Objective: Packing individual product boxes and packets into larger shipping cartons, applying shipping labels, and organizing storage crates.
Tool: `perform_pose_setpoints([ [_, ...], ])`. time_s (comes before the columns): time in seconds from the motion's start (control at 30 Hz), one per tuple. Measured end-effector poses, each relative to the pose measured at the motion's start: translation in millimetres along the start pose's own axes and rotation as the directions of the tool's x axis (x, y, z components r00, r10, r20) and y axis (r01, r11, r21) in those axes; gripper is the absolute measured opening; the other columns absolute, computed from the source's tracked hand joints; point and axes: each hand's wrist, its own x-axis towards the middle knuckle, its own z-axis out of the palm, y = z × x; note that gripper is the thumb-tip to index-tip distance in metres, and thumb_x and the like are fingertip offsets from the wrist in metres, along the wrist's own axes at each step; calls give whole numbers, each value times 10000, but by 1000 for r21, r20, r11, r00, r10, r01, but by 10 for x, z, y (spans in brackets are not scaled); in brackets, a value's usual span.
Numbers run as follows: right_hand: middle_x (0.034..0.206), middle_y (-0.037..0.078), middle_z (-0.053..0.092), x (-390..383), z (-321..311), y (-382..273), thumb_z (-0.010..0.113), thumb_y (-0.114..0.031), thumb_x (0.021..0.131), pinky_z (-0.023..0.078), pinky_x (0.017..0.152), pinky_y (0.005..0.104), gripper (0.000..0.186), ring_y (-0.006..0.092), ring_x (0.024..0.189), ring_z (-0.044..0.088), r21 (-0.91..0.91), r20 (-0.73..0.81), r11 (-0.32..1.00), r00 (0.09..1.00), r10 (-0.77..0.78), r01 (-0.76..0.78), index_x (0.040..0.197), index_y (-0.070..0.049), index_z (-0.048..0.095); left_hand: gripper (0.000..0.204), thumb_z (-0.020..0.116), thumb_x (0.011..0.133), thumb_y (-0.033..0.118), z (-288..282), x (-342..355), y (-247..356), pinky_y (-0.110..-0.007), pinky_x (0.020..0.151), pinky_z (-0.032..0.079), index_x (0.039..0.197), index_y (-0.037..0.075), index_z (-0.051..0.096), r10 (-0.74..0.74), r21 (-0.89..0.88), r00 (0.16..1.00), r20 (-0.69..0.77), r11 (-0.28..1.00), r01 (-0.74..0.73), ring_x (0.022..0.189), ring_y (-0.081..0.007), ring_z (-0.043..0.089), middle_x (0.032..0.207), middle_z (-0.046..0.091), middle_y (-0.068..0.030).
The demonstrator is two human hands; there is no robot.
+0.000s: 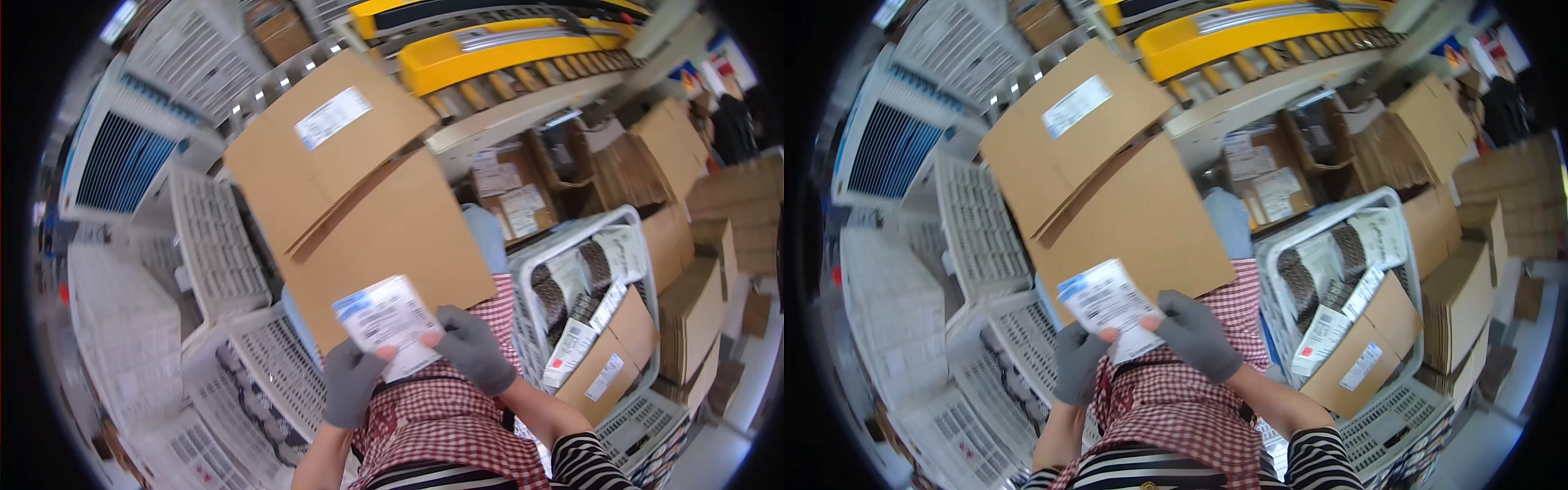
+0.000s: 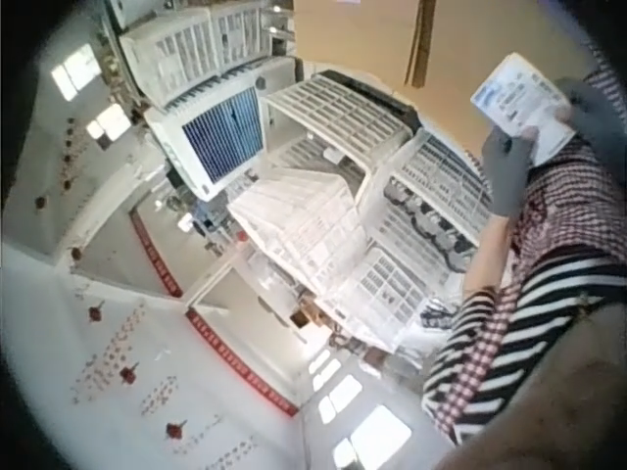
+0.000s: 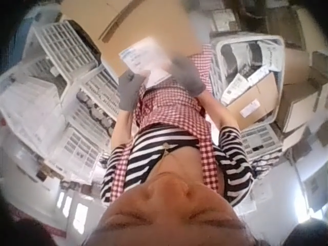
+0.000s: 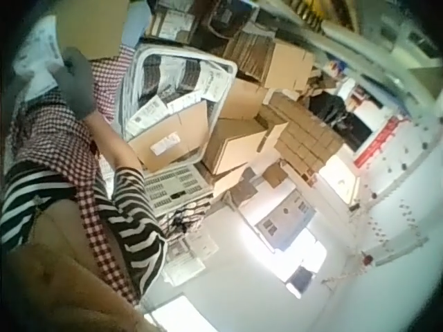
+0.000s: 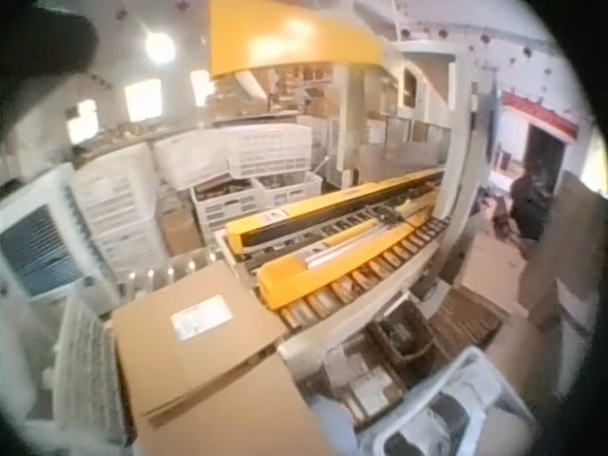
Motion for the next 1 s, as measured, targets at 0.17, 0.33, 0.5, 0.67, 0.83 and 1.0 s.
perform_pose_setpoints([
  [0.17,924,72,659,-103,132,-245,595,-157,908,474,746,236,250,93,836,594,144,-31,982,991,131,-126,1026,58,644,221,636,843,145,-122,-78,-30,-204,574,388,969,-36,647,-9,-89,1000,30,996,12,668,-57,507,790,611,-9],
  [0.33,923,87,674,-140,236,-386,591,-168,910,483,750,250,282,112,820,609,38,-58,991,990,132,-130,1060,67,638,277,611,895,228,-309,-99,-148,-219,627,412,948,-43,631,-4,-206,1000,14,979,7,713,-80,537,829,624,-36],
  [0.5,870,58,668,-147,335,-423,595,-198,888,441,697,234,288,95,765,579,-6,-101,994,989,112,-113,1029,46,655,204,617,873,155,-260,-163,-1,-187,562,379,974,-21,638,41,-277,999,2,960,-39,664,-43,507,780,598,9],
  [0.67,853,54,666,-157,441,-490,605,-205,881,430,677,229,285,93,745,570,-13,-110,994,988,106,-108,1008,45,660,330,658,855,222,-373,-108,-98,-203,623,404,1067,-30,627,108,-323,994,-27,940,-111,706,-55,521,878,641,-15],
  [0.83,874,72,668,-191,424,-468,620,-172,889,468,717,243,243,95,790,592,-46,45,989,988,145,-143,990,45,657,393,625,898,307,-672,-9,-95,-241,699,473,1086,-39,613,163,-434,960,-229,866,-250,820,-111,597,968,657,-67],
  [1.0,701,0,531,-231,185,-374,651,-150,840,374,590,249,180,64,657,449,-373,231,907,927,295,-195,796,22,623,427,558,939,299,-1047,183,111,-317,879,493,1214,-27,533,210,-696,889,-407,559,-450,989,-201,618,1130,614,-112],
])
